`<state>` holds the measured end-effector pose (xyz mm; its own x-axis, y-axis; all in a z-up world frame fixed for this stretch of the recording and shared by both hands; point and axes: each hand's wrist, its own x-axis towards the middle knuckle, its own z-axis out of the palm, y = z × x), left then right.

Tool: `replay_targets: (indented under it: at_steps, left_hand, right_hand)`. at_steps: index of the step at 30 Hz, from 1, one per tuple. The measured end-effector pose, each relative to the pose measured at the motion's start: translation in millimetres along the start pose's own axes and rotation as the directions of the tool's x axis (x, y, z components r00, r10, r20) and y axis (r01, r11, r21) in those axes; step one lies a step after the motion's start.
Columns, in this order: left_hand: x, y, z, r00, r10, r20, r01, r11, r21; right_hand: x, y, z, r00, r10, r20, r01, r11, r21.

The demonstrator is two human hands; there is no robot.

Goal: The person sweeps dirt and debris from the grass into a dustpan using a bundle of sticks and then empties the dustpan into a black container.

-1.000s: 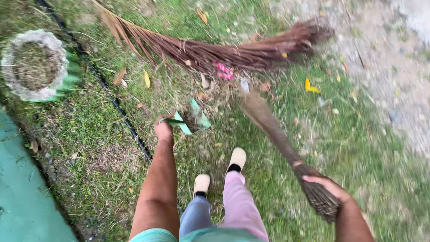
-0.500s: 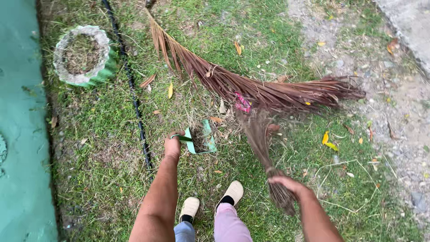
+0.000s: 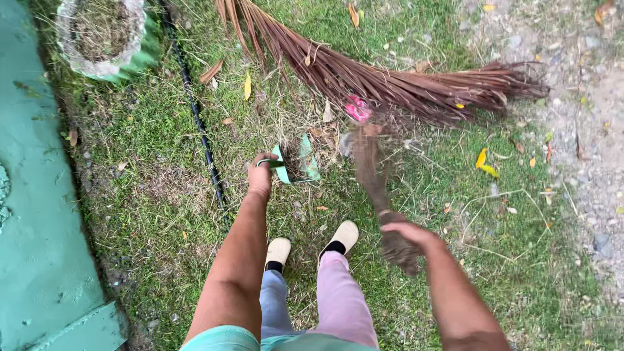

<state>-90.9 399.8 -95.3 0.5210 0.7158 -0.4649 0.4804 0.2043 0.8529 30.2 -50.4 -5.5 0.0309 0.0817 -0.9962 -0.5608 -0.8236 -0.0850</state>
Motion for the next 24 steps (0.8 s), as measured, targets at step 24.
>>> replay_targets:
  at_steps: [24]
  left_hand:
    - [8.0, 35.7, -47.7, 0.977, 0.067, 0.200, -0.034, 0.986, -0.166]
  right_hand:
    - [-67.5, 16.9, 95.1, 0.939, -0.322, 0.118, 0.319, 0.947, 0.046]
